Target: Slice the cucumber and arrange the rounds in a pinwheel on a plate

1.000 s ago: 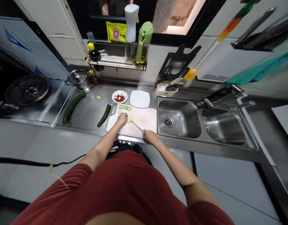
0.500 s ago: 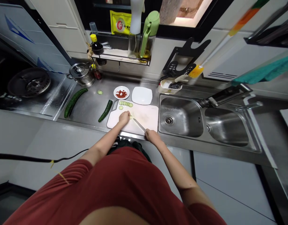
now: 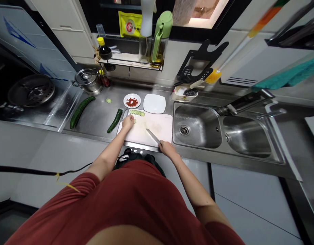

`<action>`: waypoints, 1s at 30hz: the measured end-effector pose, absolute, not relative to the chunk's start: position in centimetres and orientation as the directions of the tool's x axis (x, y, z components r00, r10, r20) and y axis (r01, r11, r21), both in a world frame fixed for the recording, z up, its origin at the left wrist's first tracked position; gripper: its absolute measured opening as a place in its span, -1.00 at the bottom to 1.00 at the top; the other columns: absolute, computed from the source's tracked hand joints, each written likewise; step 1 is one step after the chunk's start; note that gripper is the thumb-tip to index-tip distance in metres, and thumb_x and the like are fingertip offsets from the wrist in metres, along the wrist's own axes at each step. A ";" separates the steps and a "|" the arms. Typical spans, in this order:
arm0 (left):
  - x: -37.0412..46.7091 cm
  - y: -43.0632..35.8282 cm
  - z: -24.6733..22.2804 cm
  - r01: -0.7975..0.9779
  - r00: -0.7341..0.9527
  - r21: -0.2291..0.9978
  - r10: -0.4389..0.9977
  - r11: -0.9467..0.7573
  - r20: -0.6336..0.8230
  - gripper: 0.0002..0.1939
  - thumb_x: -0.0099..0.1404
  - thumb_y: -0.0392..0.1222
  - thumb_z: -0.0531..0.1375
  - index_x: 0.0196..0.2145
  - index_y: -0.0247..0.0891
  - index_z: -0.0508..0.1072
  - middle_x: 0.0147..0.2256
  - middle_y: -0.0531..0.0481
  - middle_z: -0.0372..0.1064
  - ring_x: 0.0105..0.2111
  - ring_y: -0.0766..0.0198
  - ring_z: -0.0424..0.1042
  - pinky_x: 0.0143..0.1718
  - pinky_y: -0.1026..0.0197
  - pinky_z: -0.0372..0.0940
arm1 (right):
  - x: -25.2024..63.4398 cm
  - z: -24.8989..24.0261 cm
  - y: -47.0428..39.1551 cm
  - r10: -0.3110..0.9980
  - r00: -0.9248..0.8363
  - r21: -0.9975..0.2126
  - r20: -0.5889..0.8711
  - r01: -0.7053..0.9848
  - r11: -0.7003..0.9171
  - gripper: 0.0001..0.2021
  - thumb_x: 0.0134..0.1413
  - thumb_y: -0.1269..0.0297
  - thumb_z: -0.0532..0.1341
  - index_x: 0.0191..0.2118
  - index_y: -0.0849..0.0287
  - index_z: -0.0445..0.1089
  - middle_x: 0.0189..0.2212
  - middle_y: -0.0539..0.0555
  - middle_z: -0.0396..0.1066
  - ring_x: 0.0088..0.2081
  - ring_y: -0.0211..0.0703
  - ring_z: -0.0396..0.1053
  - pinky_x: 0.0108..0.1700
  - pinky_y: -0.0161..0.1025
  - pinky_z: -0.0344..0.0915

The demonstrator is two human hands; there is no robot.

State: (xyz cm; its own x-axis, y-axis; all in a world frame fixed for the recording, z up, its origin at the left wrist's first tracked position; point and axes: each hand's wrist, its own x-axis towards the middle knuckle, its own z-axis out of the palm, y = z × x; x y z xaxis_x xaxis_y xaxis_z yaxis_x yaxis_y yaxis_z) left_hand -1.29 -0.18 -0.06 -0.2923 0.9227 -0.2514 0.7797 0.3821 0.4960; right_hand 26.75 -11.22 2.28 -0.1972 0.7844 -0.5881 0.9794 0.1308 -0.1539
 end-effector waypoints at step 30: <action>-3.9 1.6 -0.3 0.804 -0.294 0.447 0.916 0.391 -0.273 -0.78 0.21 -0.28 0.15 -0.19 -0.16 0.51 -0.22 -0.08 0.49 -0.17 0.20 0.43 -0.10 0.26 0.25 | 27.1 1.6 -11.1 0.790 -0.199 -0.161 -0.580 0.979 0.129 -0.69 0.34 0.14 -0.03 -0.02 0.17 0.34 -0.14 0.24 0.46 -0.10 -0.03 0.42 -0.15 -0.24 0.23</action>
